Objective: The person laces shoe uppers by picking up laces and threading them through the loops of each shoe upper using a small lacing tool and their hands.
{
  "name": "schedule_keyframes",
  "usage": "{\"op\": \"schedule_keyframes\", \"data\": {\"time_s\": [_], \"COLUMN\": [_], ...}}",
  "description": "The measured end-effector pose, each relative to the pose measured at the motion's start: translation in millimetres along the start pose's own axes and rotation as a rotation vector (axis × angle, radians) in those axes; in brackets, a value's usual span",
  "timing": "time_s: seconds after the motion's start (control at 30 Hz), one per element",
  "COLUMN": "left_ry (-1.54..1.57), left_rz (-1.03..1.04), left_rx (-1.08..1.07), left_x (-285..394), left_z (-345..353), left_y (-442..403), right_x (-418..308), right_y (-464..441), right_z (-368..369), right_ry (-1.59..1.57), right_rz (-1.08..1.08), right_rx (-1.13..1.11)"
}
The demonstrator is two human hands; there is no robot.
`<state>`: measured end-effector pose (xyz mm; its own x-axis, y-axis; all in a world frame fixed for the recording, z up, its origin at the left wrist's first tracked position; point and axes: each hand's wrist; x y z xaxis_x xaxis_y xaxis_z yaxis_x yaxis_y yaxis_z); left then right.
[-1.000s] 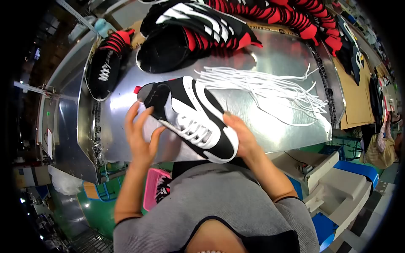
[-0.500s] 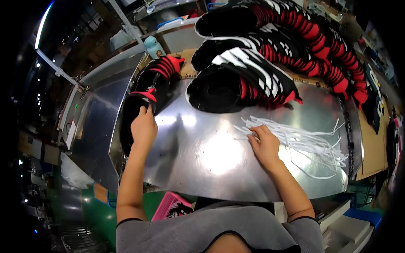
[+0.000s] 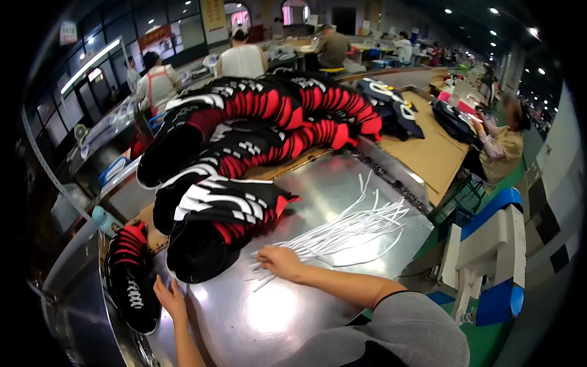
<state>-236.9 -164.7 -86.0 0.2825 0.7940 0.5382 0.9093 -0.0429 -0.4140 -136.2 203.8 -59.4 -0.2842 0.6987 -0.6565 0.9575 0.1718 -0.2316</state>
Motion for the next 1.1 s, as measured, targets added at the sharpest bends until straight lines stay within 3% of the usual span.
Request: {"op": "schedule_keyframes", "data": {"time_s": [0.07, 0.1, 0.17, 0.2, 0.3, 0.43, 0.47, 0.53, 0.6, 0.63, 0.67, 0.77, 0.83, 0.9, 0.97, 1.1], "left_ry": [0.003, 0.22, 0.439, 0.513, 0.812, 0.364, 0.135, -0.09, -0.024, 0.086, -0.075, 0.212, 0.165, 0.014, -0.126, -0.294], "left_rz": [-0.177, -0.331, -0.444, -0.444, -0.212, 0.205, 0.393, 0.553, 0.348, 0.31, 0.301, 0.338, 0.303, 0.263, 0.213, 0.169], "left_rx": [-0.029, -0.1, -0.271, -0.174, 0.207, 0.421, 0.377, 0.044, -0.295, -0.36, -0.356, -0.342, -0.258, -0.164, -0.218, -0.396], "left_x": [-6.9, -19.4, -32.5, -1.6, 14.5, 162.4, 166.0, 202.9, 236.8, 237.6, 247.0, 227.5, 216.9, 200.5, 183.7, 173.7], "left_z": [18.7, 26.3, 26.9, 11.2, -18.7, -123.7, -126.1, -105.3, -53.0, -27.0, -22.4, -20.9, -58.5, -91.2, -108.7, -118.4], "left_y": [-13.0, -23.0, -32.0, -28.0, -8.1, 65.1, 88.9, 139.8, 178.6, 193.5, 198.7, 196.5, 186.5, 176.0, 167.2, 146.9], "right_x": [-12.4, -17.4, -24.9, -30.4, -44.2, -74.6, -92.0, -135.6, -169.3, -183.9, -192.8, -181.6, -169.7, -150.4, -135.5, -96.1], "right_y": [-5.3, -5.8, -1.2, 2.0, 8.5, -1.0, 1.8, 4.5, 15.9, 22.3, 31.0, 61.7, 80.7, 87.6, 77.2, 73.2], "right_z": [-2.1, -5.9, -13.4, -20.6, -46.2, -70.3, -80.1, -106.3, -126.4, -137.8, -149.8, -183.0, -191.3, -172.4, -121.6, 12.9], "right_ry": [-0.075, -0.07, -0.066, -0.079, -0.141, -0.792, -0.866, -0.995, -1.279, -1.381, -1.427, -1.579, -1.592, -1.513, -1.502, -1.35], "right_rz": [-0.012, 0.0, 0.034, 0.066, 0.032, -0.104, -0.087, -0.061, -0.191, -0.241, -0.271, -0.415, -0.471, -0.224, 0.154, 0.27], "right_rx": [-0.008, -0.012, -0.027, -0.025, 0.04, -0.028, -0.095, -0.204, -0.363, -0.45, -0.455, -0.507, -0.408, -0.387, -0.48, -0.52]}}
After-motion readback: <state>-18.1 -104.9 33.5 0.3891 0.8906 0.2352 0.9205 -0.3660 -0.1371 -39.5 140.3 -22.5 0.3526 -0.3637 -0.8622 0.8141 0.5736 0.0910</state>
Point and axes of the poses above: each hand's wrist, its own y-axis away from the middle knuckle, its own z-axis out of the palm, x = y × z, and after that the axes turned 12 degrees about -x, right-handed
